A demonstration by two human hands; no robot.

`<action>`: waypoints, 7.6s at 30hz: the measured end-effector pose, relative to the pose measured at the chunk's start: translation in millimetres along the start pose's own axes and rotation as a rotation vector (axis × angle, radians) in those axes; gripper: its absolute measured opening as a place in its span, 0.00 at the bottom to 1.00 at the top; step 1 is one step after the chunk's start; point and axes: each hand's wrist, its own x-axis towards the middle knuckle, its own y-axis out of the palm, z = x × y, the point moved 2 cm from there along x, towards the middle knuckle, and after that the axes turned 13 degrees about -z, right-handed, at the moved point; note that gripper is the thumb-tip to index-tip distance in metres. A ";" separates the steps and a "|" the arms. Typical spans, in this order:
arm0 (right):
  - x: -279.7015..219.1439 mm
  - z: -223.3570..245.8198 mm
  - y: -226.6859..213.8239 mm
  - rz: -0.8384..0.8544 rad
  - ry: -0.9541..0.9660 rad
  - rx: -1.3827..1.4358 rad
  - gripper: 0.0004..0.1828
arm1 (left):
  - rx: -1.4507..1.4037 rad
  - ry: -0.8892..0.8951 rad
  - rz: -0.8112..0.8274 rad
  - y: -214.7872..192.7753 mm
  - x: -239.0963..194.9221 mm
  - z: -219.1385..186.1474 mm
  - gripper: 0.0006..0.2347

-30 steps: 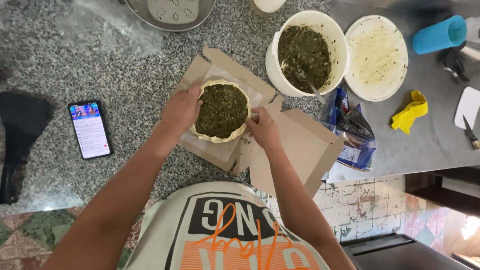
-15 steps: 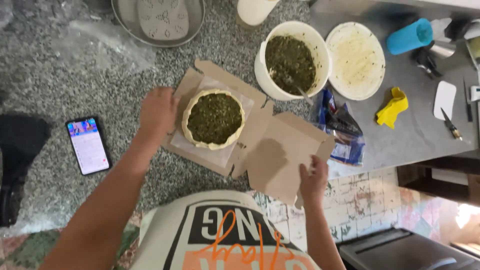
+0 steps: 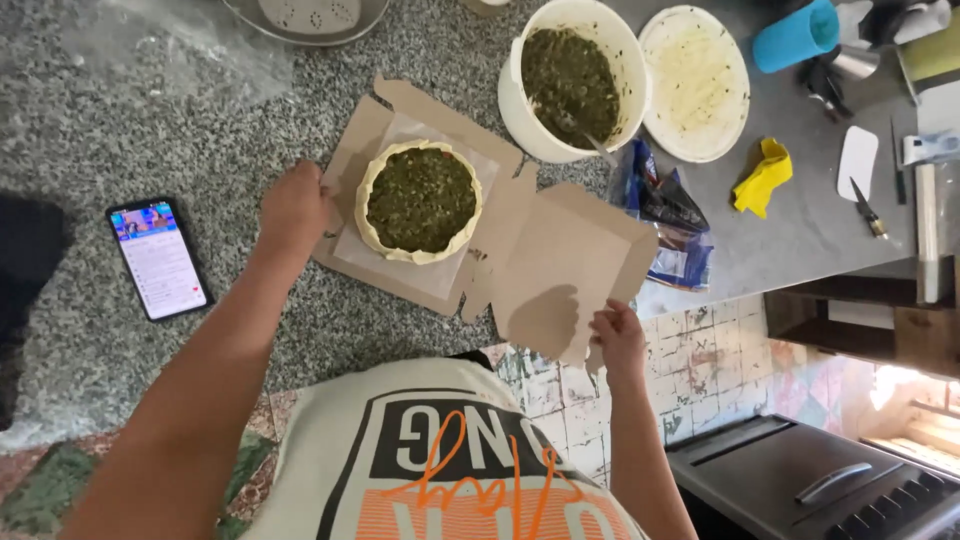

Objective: Assembling a vegetable tart by filling a pastry shell with a green vegetable mixture using a spoon.

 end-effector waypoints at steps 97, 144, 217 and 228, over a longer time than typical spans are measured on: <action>5.5 266.4 205.6 1.131 -1.378 -1.099 0.11 | -0.109 0.270 -0.537 52.3 -168.0 63.2 0.09; -29.4 201.4 196.7 0.655 -1.086 -0.476 0.13 | -0.078 0.335 -0.539 54.6 -166.2 66.8 0.10; 156.8 213.8 98.6 0.412 -0.073 0.406 0.13 | -0.001 0.376 -0.641 66.9 -164.6 74.9 0.12; 89.9 208.1 77.9 0.517 -0.046 0.549 0.05 | -0.040 0.340 -0.608 76.1 -162.8 83.2 0.12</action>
